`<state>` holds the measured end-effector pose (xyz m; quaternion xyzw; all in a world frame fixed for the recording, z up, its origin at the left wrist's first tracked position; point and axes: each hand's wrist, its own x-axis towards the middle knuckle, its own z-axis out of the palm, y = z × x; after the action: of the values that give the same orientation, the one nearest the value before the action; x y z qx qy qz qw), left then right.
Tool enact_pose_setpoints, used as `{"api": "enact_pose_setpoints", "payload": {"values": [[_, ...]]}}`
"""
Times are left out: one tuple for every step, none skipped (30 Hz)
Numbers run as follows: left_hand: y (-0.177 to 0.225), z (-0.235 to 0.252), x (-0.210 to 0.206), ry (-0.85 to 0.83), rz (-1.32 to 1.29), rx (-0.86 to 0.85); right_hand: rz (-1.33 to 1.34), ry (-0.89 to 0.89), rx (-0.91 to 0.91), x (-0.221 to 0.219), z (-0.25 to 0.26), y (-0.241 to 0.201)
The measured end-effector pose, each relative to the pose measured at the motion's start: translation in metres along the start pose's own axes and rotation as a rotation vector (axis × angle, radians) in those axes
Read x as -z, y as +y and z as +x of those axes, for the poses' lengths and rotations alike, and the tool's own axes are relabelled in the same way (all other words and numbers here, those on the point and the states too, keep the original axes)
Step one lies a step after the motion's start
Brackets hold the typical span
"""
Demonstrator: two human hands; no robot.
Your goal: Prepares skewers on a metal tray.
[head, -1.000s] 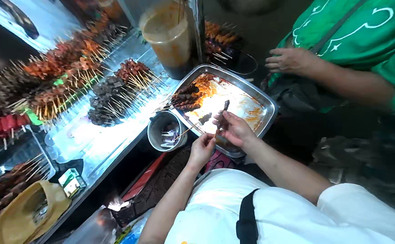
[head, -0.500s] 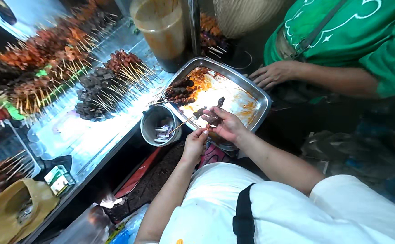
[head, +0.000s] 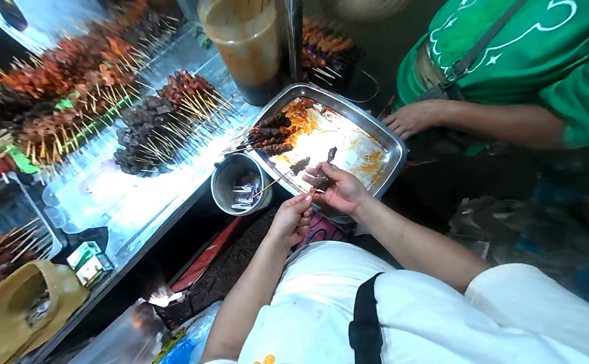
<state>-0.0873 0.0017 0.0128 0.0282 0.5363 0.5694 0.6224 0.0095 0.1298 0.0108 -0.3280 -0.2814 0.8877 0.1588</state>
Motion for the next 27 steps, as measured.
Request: {"api": "enact_pose_setpoints", "payload": {"values": [[0.000,0.000,0.001,-0.015,-0.039,0.028,0.006,-0.004,-0.002,0.001,0.000,0.001],[0.000,0.001,0.002,-0.035,-0.077,0.054,0.012,-0.010,-0.004,0.002,0.001,0.001],[0.000,0.002,0.004,-0.057,-0.111,0.076,0.015,-0.017,-0.006,0.002,0.001,0.002],[-0.001,0.003,0.005,-0.075,-0.141,0.095,0.015,-0.021,-0.008,0.002,0.001,0.002],[-0.002,0.003,0.007,-0.092,-0.162,0.109,0.013,-0.026,-0.012,0.003,0.000,0.003],[-0.003,0.004,0.008,-0.107,-0.181,0.119,0.012,-0.032,-0.012,0.003,0.000,0.003],[-0.004,0.004,0.010,-0.123,-0.203,0.125,0.010,-0.036,-0.010,0.003,0.000,0.004],[-0.005,0.005,0.011,-0.139,-0.224,0.129,0.012,-0.039,-0.010,0.003,0.000,0.004],[-0.006,0.005,0.013,-0.156,-0.244,0.133,0.011,-0.044,-0.009,0.003,0.000,0.004],[-0.007,0.006,0.014,-0.172,-0.261,0.139,0.010,-0.053,-0.008,0.004,0.000,0.004],[-0.007,0.007,0.014,-0.186,-0.277,0.146,0.009,-0.062,-0.007,0.004,0.000,0.004],[-0.008,0.007,0.015,-0.204,-0.296,0.154,0.006,-0.070,-0.005,0.005,0.000,0.005],[-0.008,0.008,0.016,-0.224,-0.318,0.162,0.005,-0.075,-0.002,0.005,0.000,0.005],[-0.009,0.008,0.017,-0.235,-0.337,0.169,0.005,-0.081,0.001,0.006,0.000,0.006],[-0.010,0.008,0.017,-0.241,-0.346,0.169,0.002,-0.085,0.004,0.006,0.000,0.007],[-0.010,0.008,0.016,-0.232,-0.322,0.156,-0.006,-0.087,0.002,0.007,0.000,0.007],[-0.010,0.007,0.014,-0.199,-0.247,0.118,-0.018,-0.082,-0.001,0.006,0.000,0.006],[-0.009,0.005,0.011,-0.136,-0.116,0.043,-0.040,-0.069,-0.001,0.005,0.000,0.005],[-0.010,0.004,0.006,-0.047,0.066,-0.065,-0.069,-0.048,0.001,0.004,0.001,0.003],[-0.010,0.005,0.003,0.052,0.295,-0.191,-0.087,-0.015,0.010,0.002,0.002,0.001],[-0.010,0.005,0.002,0.145,0.545,-0.308,-0.098,0.018,0.024,0.000,0.003,0.000],[-0.011,0.005,0.002,0.216,0.763,-0.417,-0.106,0.040,0.041,-0.002,0.003,-0.001],[-0.012,0.005,0.001,0.269,0.918,-0.532,-0.105,0.049,0.056,-0.004,0.003,-0.002],[-0.015,0.005,0.002,0.305,1.016,-0.644,-0.112,0.044,0.068,-0.006,0.003,-0.002],[-0.018,0.006,0.003,0.326,1.072,-0.735,-0.114,0.041,0.078,-0.007,0.002,-0.002],[-0.019,0.006,0.004,0.337,1.097,-0.801,-0.106,0.040,0.088,-0.008,0.002,-0.002],[-0.019,0.006,0.005,0.336,1.096,-0.828,-0.093,0.039,0.093,-0.009,0.001,-0.001]]}}
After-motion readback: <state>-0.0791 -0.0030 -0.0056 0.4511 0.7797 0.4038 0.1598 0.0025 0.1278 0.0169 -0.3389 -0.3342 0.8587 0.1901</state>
